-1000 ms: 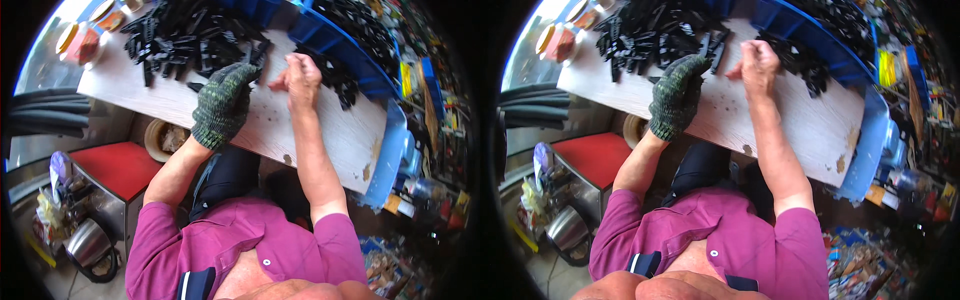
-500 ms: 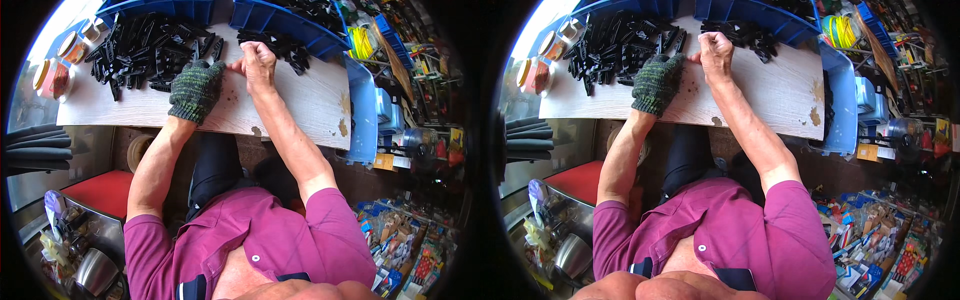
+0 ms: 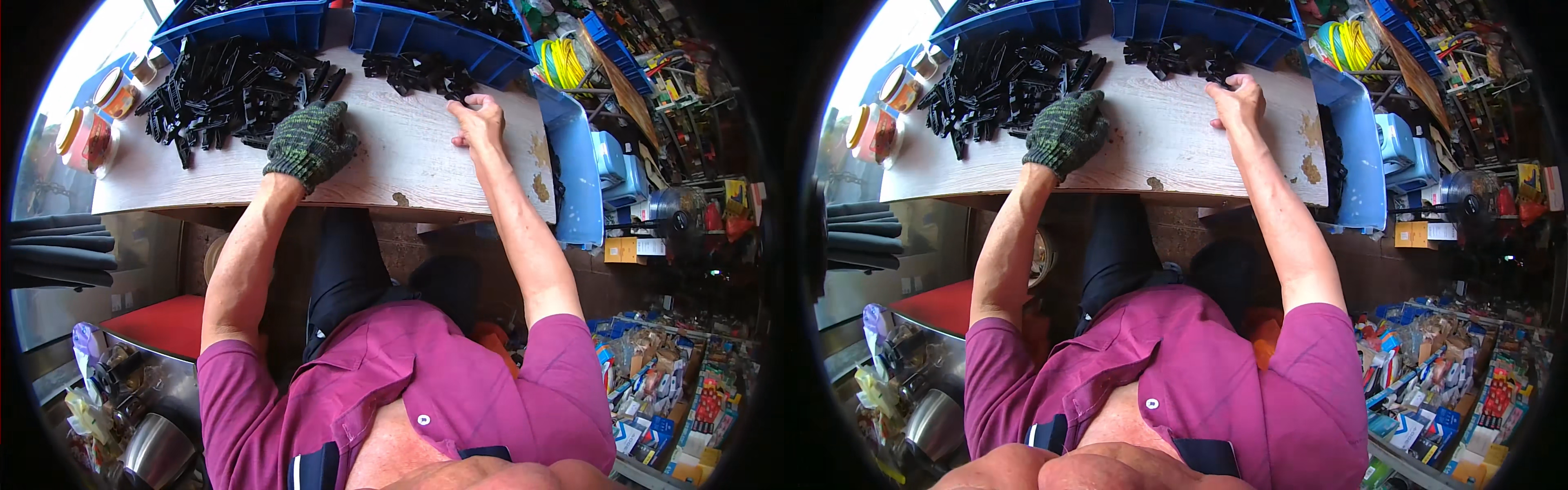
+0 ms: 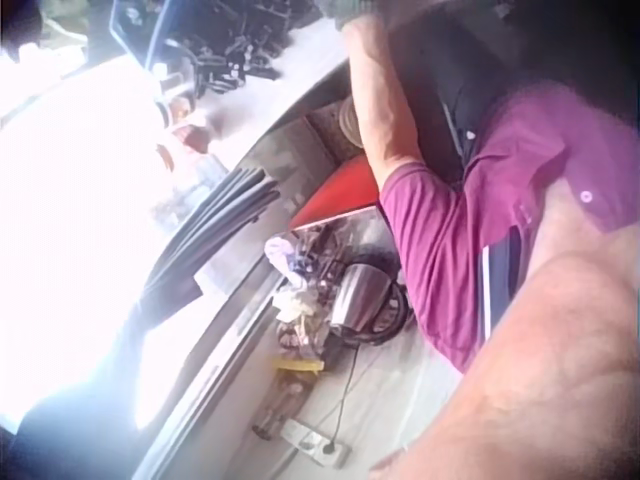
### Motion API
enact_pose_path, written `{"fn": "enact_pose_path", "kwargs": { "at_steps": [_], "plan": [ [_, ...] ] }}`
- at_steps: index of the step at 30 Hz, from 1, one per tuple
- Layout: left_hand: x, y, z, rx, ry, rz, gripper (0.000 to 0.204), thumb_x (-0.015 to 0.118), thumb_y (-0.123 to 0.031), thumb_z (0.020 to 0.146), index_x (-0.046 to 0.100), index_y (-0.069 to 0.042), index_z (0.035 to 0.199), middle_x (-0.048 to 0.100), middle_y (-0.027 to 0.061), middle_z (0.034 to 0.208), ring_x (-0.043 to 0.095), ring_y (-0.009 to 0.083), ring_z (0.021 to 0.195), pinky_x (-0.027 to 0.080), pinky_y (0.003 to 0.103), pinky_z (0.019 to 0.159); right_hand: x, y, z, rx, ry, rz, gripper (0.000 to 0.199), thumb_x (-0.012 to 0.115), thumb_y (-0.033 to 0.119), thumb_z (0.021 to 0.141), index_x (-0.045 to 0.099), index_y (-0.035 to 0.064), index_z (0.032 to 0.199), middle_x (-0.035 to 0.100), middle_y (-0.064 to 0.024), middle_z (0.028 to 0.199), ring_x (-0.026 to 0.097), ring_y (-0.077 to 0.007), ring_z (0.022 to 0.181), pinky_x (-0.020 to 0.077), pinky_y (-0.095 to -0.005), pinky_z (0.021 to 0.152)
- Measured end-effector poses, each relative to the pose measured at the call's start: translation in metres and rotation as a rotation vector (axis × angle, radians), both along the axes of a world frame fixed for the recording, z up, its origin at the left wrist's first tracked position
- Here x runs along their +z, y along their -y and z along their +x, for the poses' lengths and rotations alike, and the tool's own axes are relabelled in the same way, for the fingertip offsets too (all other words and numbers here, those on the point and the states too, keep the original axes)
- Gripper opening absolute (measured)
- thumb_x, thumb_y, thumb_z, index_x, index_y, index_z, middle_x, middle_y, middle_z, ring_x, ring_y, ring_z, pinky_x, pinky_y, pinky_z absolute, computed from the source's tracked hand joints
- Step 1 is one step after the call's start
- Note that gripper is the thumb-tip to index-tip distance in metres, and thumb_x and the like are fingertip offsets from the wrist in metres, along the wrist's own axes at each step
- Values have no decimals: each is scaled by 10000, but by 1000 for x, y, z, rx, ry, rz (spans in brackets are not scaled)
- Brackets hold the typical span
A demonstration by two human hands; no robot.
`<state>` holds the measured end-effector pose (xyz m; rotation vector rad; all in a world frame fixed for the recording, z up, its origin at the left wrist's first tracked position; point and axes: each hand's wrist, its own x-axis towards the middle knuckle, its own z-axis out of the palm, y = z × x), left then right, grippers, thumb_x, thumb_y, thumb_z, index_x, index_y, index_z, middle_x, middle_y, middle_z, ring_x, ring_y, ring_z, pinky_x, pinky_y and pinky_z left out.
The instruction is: The person sorts and inspects small black plastic components by hand at a workbench.
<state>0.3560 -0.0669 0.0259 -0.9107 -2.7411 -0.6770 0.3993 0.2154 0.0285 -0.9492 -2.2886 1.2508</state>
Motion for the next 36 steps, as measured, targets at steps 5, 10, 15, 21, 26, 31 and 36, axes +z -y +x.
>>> {"fn": "enact_pose_path", "kwargs": {
  "at_steps": [5, 10, 15, 21, 26, 31, 36],
  "plan": [
    [-8, 3, 6, 16, -24, 13, 312, 625, -277, 884, 664, -92, 1133, 667, 156, 1091, 643, 352, 996, 519, 465, 853, 1, 8, -5, 5, 136, 240, 386, 784, 277, 735, 704, 22, 1014, 702, -102, 829, 657, -183, 556, 576, -301, 484],
    [-10, 0, 13, 20, -147, 55, 249, 654, -317, 896, 690, -139, 1066, 651, 128, 1057, 612, 355, 1013, 520, 475, 813, -2, 8, -4, 10, 118, 266, 321, 768, 285, 748, 723, 40, 950, 696, -102, 747, 667, -201, 543, 572, -308, 487],
    [-5, -2, 14, 42, -122, -81, 202, 655, -336, 902, 710, -183, 1023, 639, 102, 1045, 600, 362, 1014, 526, 466, 788, -4, 9, -3, 0, 114, 257, 311, 757, 272, 750, 706, 46, 958, 690, -111, 709, 652, -211, 503, 568, -319, 564],
    [-10, 1, 12, -9, -210, 7, 251, 679, -306, 877, 695, -162, 1081, 641, 103, 1092, 603, 354, 1017, 528, 458, 806, -9, 10, -8, 12, 37, 334, 299, 746, 274, 747, 703, 62, 953, 686, -113, 650, 642, -228, 469, 548, -365, 752],
    [-6, 0, 14, -12, -240, 42, 292, 705, -274, 852, 684, -136, 1109, 647, 103, 1129, 606, 350, 1019, 524, 449, 830, -15, -1, -11, 46, 109, 434, 376, 764, 320, 764, 715, 51, 1022, 708, -125, 821, 672, -204, 589, 579, -311, 479],
    [-7, 3, 15, -8, -279, 107, 290, 718, -255, 843, 686, -136, 1105, 659, 103, 1114, 610, 340, 1007, 523, 441, 829, -6, 8, -7, 40, 143, 333, 349, 758, 308, 765, 721, 58, 1006, 712, -118, 821, 665, -203, 560, 568, -311, 475],
    [-9, 3, 14, -26, -302, 149, 253, 718, -245, 844, 689, -131, 1068, 666, 93, 1046, 612, 328, 960, 518, 439, 790, -16, 1, -12, 45, 13, 474, 358, 757, 305, 763, 718, 58, 1019, 715, -121, 835, 650, -206, 517, 552, -315, 460]
  ]
}}
